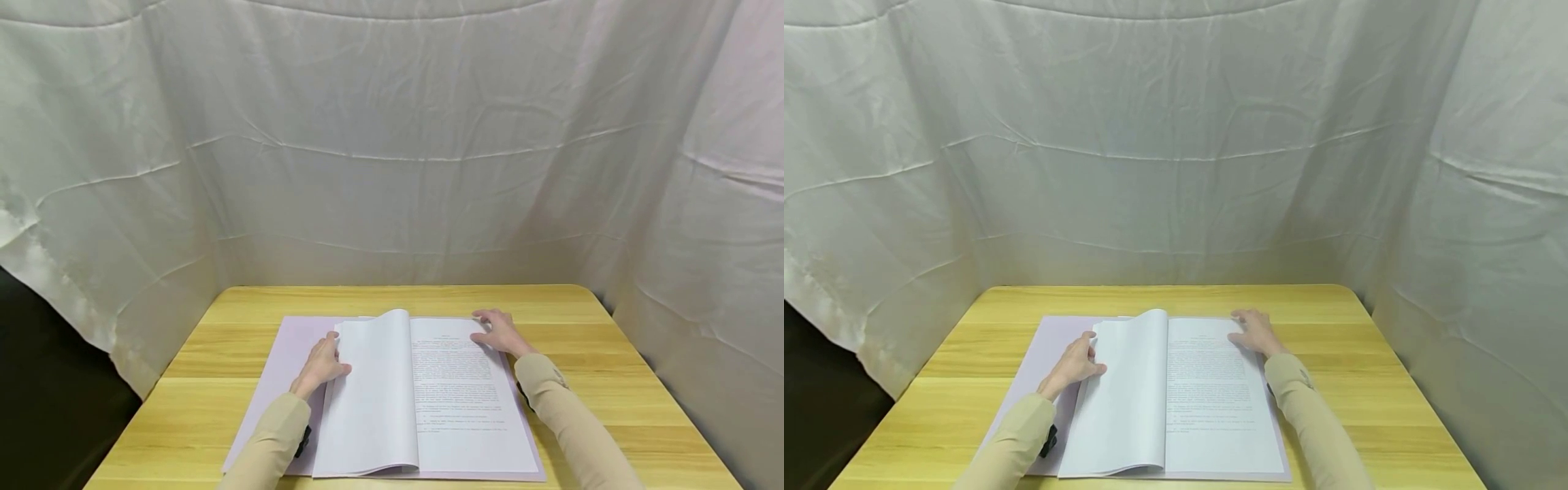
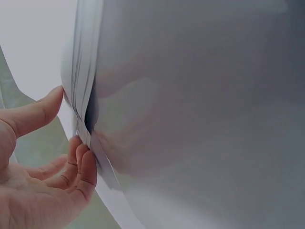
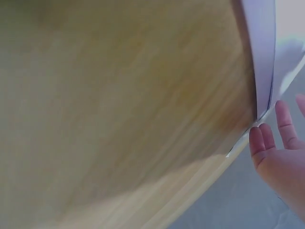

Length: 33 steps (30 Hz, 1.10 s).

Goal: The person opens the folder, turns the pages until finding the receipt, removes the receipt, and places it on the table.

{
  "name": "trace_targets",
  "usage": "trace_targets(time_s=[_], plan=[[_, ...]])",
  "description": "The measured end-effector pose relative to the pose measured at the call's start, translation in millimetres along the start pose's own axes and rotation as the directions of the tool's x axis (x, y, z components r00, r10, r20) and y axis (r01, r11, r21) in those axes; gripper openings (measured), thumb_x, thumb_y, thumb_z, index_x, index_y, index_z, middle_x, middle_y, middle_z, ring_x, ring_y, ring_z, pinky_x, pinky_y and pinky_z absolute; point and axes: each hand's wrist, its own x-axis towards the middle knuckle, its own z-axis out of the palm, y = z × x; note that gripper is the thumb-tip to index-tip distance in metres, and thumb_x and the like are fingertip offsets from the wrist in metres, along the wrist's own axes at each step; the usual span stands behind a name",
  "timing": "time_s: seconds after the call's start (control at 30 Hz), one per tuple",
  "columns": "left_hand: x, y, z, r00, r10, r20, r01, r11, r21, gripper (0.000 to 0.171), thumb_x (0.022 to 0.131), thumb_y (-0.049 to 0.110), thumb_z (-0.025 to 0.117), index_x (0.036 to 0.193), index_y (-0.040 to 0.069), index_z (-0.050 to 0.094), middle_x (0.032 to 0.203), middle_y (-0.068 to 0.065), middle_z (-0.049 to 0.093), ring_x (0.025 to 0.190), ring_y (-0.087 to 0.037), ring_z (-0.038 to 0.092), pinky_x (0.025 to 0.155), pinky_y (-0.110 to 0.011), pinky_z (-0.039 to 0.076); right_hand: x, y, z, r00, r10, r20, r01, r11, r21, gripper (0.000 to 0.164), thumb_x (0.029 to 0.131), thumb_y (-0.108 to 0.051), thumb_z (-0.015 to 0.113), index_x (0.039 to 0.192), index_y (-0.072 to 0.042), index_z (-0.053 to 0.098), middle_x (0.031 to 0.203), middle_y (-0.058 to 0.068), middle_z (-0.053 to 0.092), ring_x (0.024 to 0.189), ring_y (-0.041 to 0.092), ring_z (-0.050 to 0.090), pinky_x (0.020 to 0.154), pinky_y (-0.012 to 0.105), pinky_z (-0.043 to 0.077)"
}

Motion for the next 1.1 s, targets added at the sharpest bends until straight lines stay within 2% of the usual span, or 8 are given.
trace_targets(time_s=[0.17, 0.27, 0.43, 0.63, 0.77, 0.93, 1.0, 1.1], plan=[[-0.2, -0.2, 0.7, 1.0, 0.004, -0.004, -0.004, 1.0, 0.025, 0.078, 0.079, 0.002, 0.08, 0.145, -0.012, 0.039, 0.101, -0.018, 0.058, 0.089, -0.026, 0.052, 0.076, -0.038, 0.051, 2.9, 0.2, 2.2, 1.0, 0.003, 0.002, -0.003, 0.999, -0.043, 0.057, 0.084, -0.019, 0.077, 0.132, 0.005, 0.059, 0.122, 0.031, 0.061, 0.114, 0.046, 0.047, 0.098, 0.057, 0.04], [0.0, -0.9, 0.4, 1.0, 0.0, 0.001, 0.0, 1.0, 0.028, 0.077, 0.08, 0.003, 0.08, 0.144, -0.011, 0.04, 0.105, -0.021, 0.059, 0.092, -0.027, 0.054, 0.08, -0.041, 0.053, 4.3, -0.3, 2.2, 1.0, 0.014, 0.014, -0.013, 0.999, -0.047, 0.058, 0.084, -0.021, 0.077, 0.132, 0.005, 0.059, 0.124, 0.031, 0.06, 0.116, 0.047, 0.046, 0.101, 0.058, 0.039], [0.1, -0.2, 0.3, 1.0, -0.01, 0.007, 0.009, 1.0, 0.03, 0.077, 0.081, 0.003, 0.079, 0.145, -0.011, 0.039, 0.106, -0.021, 0.059, 0.093, -0.028, 0.054, 0.082, -0.043, 0.053, 5.8, -0.7, 0.3, 1.0, 0.022, 0.021, -0.021, 0.999, -0.05, 0.059, 0.084, -0.023, 0.077, 0.133, 0.004, 0.059, 0.122, 0.03, 0.061, 0.116, 0.047, 0.046, 0.1, 0.059, 0.04], [-0.4, 0.6, 0.6, 0.999, -0.023, 0.022, 0.022, 0.999, 0.031, 0.079, 0.082, 0.004, 0.078, 0.147, -0.01, 0.036, 0.105, -0.02, 0.058, 0.093, -0.028, 0.054, 0.082, -0.043, 0.053, 6.7, -1.5, -0.4, 1.0, 0.022, 0.006, -0.021, 0.998, -0.055, 0.053, 0.083, -0.024, 0.077, 0.127, 0.003, 0.064, 0.115, 0.027, 0.061, 0.11, 0.043, 0.047, 0.091, 0.053, 0.041], [-0.3, 0.3, 1.0, 0.999, -0.027, 0.025, 0.026, 0.999, 0.031, 0.08, 0.082, 0.005, 0.078, 0.148, -0.009, 0.035, 0.104, -0.018, 0.057, 0.092, -0.027, 0.052, 0.081, -0.042, 0.051, 8.5, -2.0, -0.6, 0.999, 0.029, -0.025, -0.029, 0.999, -0.038, 0.046, 0.084, -0.022, 0.077, 0.121, 0.003, 0.067, 0.117, 0.029, 0.059, 0.113, 0.045, 0.044, 0.093, 0.055, 0.039], [0.1, 0.5, 1.9, 1.0, -0.024, 0.019, 0.023, 0.999, 0.033, 0.08, 0.082, 0.004, 0.078, 0.148, -0.01, 0.035, 0.1, -0.016, 0.056, 0.09, -0.026, 0.051, 0.079, -0.04, 0.05, 10.2, -2.0, -1.6, 0.993, 0.061, -0.099, -0.061, 0.998, 0.006, 0.043, 0.086, -0.017, 0.075, 0.119, 0.009, 0.065, 0.127, 0.034, 0.055, 0.124, 0.051, 0.043, 0.106, 0.062, 0.038], [-0.2, 1.5, 2.0, 1.0, -0.019, 0.012, 0.019, 0.999, 0.035, 0.079, 0.081, 0.004, 0.078, 0.147, -0.01, 0.036, 0.102, -0.018, 0.057, 0.09, -0.027, 0.052, 0.079, -0.041, 0.051, 9.6, -2.5, -3.0, 0.989, 0.084, -0.119, -0.08, 0.996, 0.037, 0.039, 0.088, -0.016, 0.074, 0.116, 0.009, 0.065, 0.126, 0.033, 0.057, 0.122, 0.049, 0.049, 0.106, 0.061, 0.041], [-0.8, 2.3, 2.4, 1.0, -0.019, 0.003, 0.019, 0.999, 0.036, 0.079, 0.081, 0.004, 0.078, 0.147, -0.01, 0.036, 0.104, -0.02, 0.058, 0.091, -0.028, 0.054, 0.08, -0.043, 0.053, 8.4, -3.6, -5.4, 0.985, 0.103, -0.138, -0.094, 0.993, 0.069, 0.031, 0.09, -0.016, 0.072, 0.109, 0.009, 0.068, 0.115, 0.029, 0.064, 0.108, 0.043, 0.058, 0.097, 0.055, 0.048]])
